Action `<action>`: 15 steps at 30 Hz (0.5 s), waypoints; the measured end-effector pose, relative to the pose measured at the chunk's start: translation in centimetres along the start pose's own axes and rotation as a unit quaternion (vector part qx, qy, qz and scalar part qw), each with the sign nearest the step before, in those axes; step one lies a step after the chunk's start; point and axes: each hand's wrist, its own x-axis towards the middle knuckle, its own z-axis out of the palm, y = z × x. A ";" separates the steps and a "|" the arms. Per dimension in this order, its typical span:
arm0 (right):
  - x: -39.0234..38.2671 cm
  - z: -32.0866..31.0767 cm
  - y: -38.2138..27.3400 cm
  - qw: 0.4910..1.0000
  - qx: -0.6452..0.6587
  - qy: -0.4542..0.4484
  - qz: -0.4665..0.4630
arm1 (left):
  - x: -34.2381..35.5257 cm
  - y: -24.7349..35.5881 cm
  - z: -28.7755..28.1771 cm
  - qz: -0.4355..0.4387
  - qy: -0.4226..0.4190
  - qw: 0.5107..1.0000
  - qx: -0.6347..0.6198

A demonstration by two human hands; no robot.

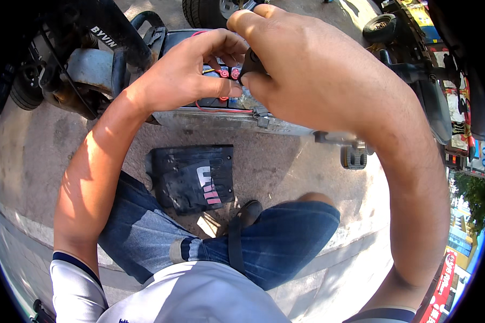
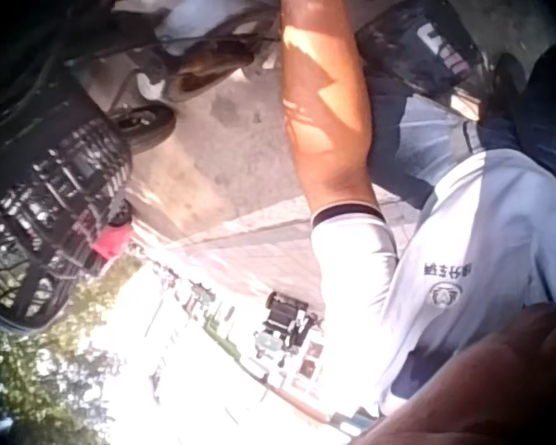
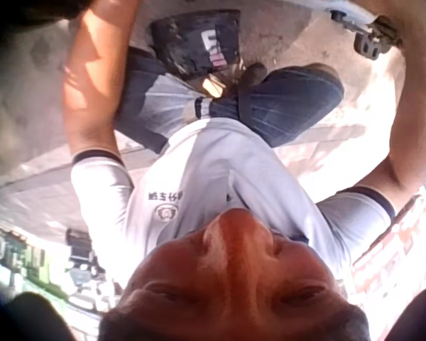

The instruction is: The person opens the seat of an electric scooter to access the battery compartment. They use a screwdriver to loosen and tighten screws on the battery terminals, connecting and adjusting red and yellow wires. The person works on the electrical connections for the duration of the clip.

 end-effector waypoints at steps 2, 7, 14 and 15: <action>0.3 0.1 0.1 0.994 0.041 0.058 -0.079 | 0.7 0.6 1.0 0.055 0.015 0.998 -0.038; 2.5 -4.6 -2.7 0.977 0.093 -0.184 0.048 | 0.3 1.0 1.3 0.005 0.040 0.998 -0.053; 3.6 -4.4 -3.6 0.939 -0.035 -0.275 0.204 | 0.8 1.7 1.1 -0.010 -0.077 0.940 -0.333; 3.2 -4.3 -3.8 0.948 -0.027 -0.253 0.190 | 0.8 1.9 1.4 -0.004 -0.060 0.954 -0.295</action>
